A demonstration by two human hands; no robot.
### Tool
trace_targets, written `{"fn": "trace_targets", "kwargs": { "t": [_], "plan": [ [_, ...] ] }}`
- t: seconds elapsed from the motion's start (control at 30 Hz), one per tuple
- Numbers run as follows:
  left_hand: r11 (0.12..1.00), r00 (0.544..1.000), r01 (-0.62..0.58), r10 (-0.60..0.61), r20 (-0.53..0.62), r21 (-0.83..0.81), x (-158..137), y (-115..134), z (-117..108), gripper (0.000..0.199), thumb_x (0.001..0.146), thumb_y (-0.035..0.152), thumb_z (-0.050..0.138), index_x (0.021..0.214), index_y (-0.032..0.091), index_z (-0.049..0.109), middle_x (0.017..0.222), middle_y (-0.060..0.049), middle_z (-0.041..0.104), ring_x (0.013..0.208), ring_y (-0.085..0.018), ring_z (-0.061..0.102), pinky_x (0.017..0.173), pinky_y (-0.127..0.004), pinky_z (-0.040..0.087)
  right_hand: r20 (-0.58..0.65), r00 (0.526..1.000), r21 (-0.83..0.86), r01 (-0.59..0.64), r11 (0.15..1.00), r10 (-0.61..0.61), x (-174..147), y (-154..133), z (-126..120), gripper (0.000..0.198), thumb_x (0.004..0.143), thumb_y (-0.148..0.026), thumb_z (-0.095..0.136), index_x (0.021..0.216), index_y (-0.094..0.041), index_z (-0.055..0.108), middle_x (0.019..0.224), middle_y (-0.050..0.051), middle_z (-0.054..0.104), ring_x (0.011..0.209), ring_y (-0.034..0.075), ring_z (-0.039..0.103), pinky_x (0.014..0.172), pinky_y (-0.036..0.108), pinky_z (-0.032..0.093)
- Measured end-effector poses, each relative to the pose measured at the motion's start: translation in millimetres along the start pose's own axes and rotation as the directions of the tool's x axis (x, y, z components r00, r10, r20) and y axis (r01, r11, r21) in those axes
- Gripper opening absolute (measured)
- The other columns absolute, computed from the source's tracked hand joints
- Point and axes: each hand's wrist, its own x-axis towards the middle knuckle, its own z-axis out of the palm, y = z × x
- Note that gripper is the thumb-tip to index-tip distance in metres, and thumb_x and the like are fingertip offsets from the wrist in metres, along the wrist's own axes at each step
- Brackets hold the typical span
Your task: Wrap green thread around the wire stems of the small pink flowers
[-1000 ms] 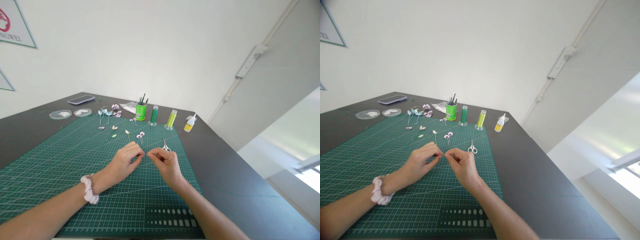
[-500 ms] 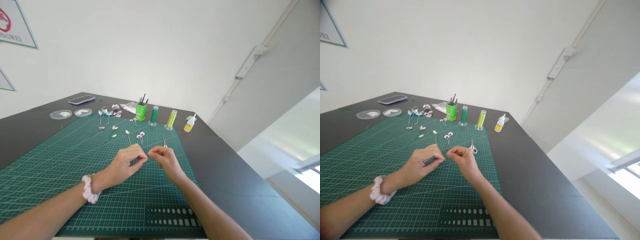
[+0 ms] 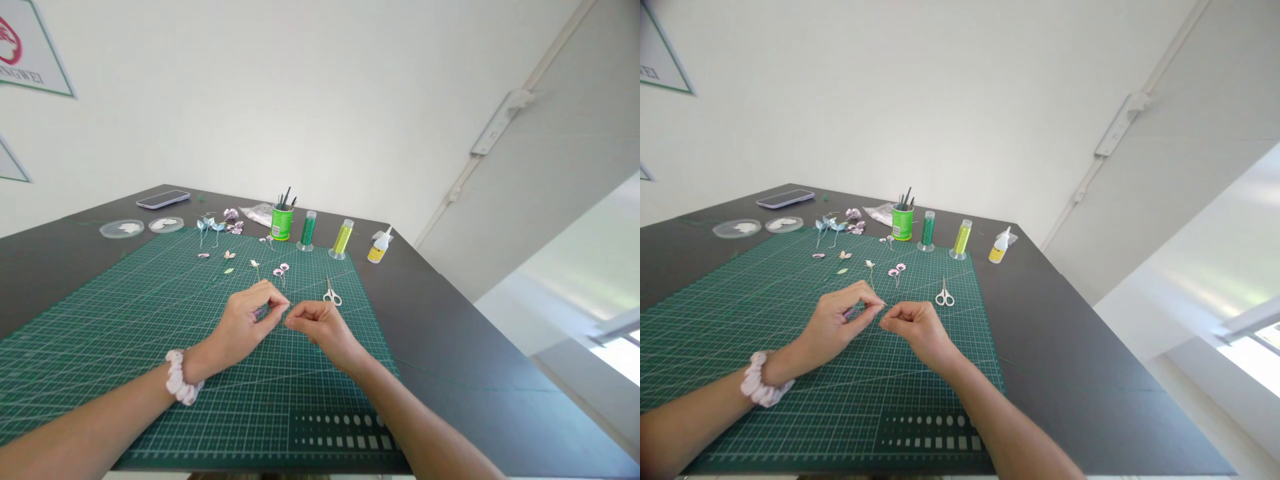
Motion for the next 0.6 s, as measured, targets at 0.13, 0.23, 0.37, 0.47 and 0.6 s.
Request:
{"fn": "trace_targets", "kwargs": {
  "t": [0.13, 0.23, 0.37, 0.47, 0.6],
  "plan": [
    [0.999, 1.000, 0.007, -0.007, -0.010, 0.038, -1, -2, 2, 0.016, 0.085, 0.010, 0.056, 0.072, 0.016, 0.062, 0.066, 0.002, 0.061, 0.060, -0.009, 0.057, 0.058, -0.020, 0.043, 0.008, 1.000, 0.005, 0.008, 1.000, -0.008, -1, -1, 1, 0.028, 0.069, -0.041, 0.075, 0.059, -0.019, 0.061, 0.047, -0.008, 0.039, 0.046, 0.007, 0.027, 0.046, 0.026, 0.019],
    [0.997, 1.000, 0.024, -0.023, -0.010, 0.076, -2, -4, 3, 0.017, 0.086, 0.010, 0.055, 0.071, 0.016, 0.061, 0.066, 0.002, 0.061, 0.061, -0.010, 0.057, 0.059, -0.020, 0.044, 0.011, 1.000, 0.001, 0.010, 1.000, -0.010, -1, 0, 1, 0.027, 0.069, -0.041, 0.075, 0.061, -0.018, 0.062, 0.047, -0.008, 0.038, 0.046, 0.007, 0.027, 0.046, 0.025, 0.020],
    [0.994, 1.000, 0.018, -0.017, -0.010, 0.111, -3, -6, 4, 0.018, 0.086, 0.008, 0.054, 0.071, 0.016, 0.060, 0.066, 0.002, 0.061, 0.062, -0.010, 0.056, 0.060, -0.021, 0.044, -0.015, 0.998, -0.069, 0.059, 0.996, -0.060, -1, 4, 1, 0.025, 0.071, -0.039, 0.069, 0.061, -0.018, 0.061, 0.051, -0.006, 0.042, 0.048, 0.008, 0.028, 0.046, 0.025, 0.020],
    [0.989, 1.000, -0.011, 0.012, -0.008, 0.144, -4, -7, 4, 0.019, 0.086, 0.008, 0.053, 0.071, 0.016, 0.060, 0.065, 0.001, 0.060, 0.063, -0.011, 0.056, 0.061, -0.021, 0.044, -0.044, 0.990, -0.181, 0.125, 0.976, -0.135, -2, 7, 2, 0.022, 0.075, -0.034, 0.062, 0.062, -0.017, 0.060, 0.051, -0.006, 0.040, 0.048, 0.008, 0.028, 0.046, 0.025, 0.021],
    [0.982, 0.999, -0.050, 0.048, 0.014, 0.183, -3, -7, 4, 0.019, 0.089, 0.009, 0.052, 0.072, 0.016, 0.059, 0.067, 0.001, 0.059, 0.064, -0.011, 0.055, 0.061, -0.022, 0.044, -0.066, 0.956, -0.364, 0.244, 0.899, -0.287, -4, 10, 2, 0.022, 0.080, -0.028, 0.056, 0.062, -0.017, 0.061, 0.049, -0.007, 0.035, 0.046, 0.008, 0.027, 0.045, 0.024, 0.022]
  ]
}}
